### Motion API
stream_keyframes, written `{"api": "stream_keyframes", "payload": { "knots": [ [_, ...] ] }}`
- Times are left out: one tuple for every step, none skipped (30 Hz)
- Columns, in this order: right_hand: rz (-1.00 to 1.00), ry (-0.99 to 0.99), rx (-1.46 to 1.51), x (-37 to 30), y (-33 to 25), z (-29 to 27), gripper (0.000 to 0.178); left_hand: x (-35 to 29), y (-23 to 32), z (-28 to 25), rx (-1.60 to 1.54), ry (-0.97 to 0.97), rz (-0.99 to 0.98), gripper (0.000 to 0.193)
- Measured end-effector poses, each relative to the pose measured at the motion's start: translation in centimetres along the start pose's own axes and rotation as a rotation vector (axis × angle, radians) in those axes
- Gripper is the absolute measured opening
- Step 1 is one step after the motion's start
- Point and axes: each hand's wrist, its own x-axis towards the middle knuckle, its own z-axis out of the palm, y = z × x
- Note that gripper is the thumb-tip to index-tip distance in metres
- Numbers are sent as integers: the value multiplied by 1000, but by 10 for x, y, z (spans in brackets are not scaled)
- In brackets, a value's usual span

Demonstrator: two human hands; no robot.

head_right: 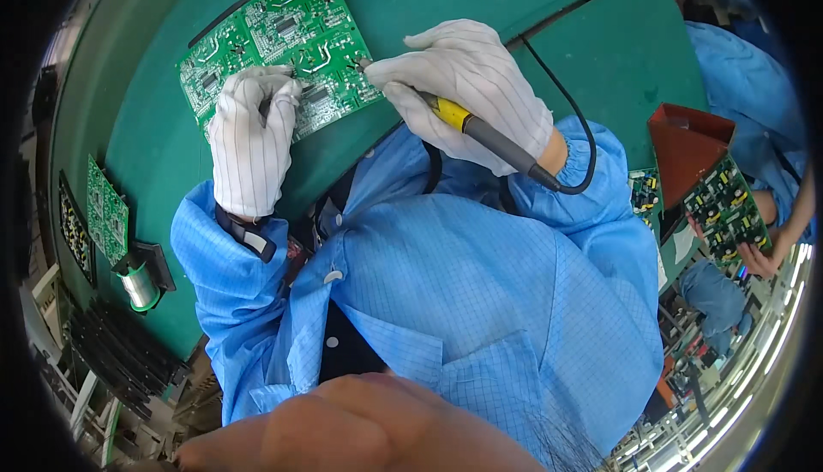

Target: The person solders electronic components onto circuit boards using a soldering iron and solder wire, turning and repositioning the boards to solder various connections across them.

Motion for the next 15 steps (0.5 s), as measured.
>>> {"api": "stream_keyframes", "payload": {
  "knots": [
    [-8, -24, -12, 1, 1, -1, 29, 0, 0, -1, 1, 0, -5, 10],
    [-8, -27, -8, 1, 1, -2, 29, 0, 0, -1, 1, -4, -7, 11],
    [-14, -56, 1, 3, -1, -4, 27, -1, 0, -3, -1, -5, -10, 11],
    [-20, -85, 9, 4, -2, -5, 26, -2, 0, -4, -1, -2, -15, 11],
    [-20, -87, 10, 4, -1, -3, 26, -2, -1, -4, -1, 0, -3, 11],
    [-23, -43, 61, 5, 2, -1, 22, -2, -2, -4, -1, 3, 10, 12],
    [-26, 2, 111, 5, 3, 1, 19, -2, -2, -4, 0, 3, 8, 12],
    [-23, 2, 108, 3, 2, 1, 19, -1, -2, -3, 2, 1, 3, 12],
    [111, 15, 210, 0, 1, 2, 15, 0, -1, -3, 5, -2, -1, 12],
    [245, 30, 311, -2, -1, 3, 11, 1, -1, -3, 3, -5, 3, 12],
    [274, 42, 357, 2, -5, 3, 9, 0, 0, -3, 5, -12, -14, 12],
    [276, 43, 357, 4, -6, 3, 9, 0, 0, -3, 6, -19, -31, 12],
    [268, 20, 332, 5, -5, 2, 10, -1, -1, -3, 7, -21, -29, 12],
    [262, -3, 306, 5, -5, 2, 11, -2, -2, -2, 20, -6, -14, 12],
    [264, 0, 305, 4, -3, 1, 11, -2, -2, -1, 33, 10, 1, 11]
  ]
}}
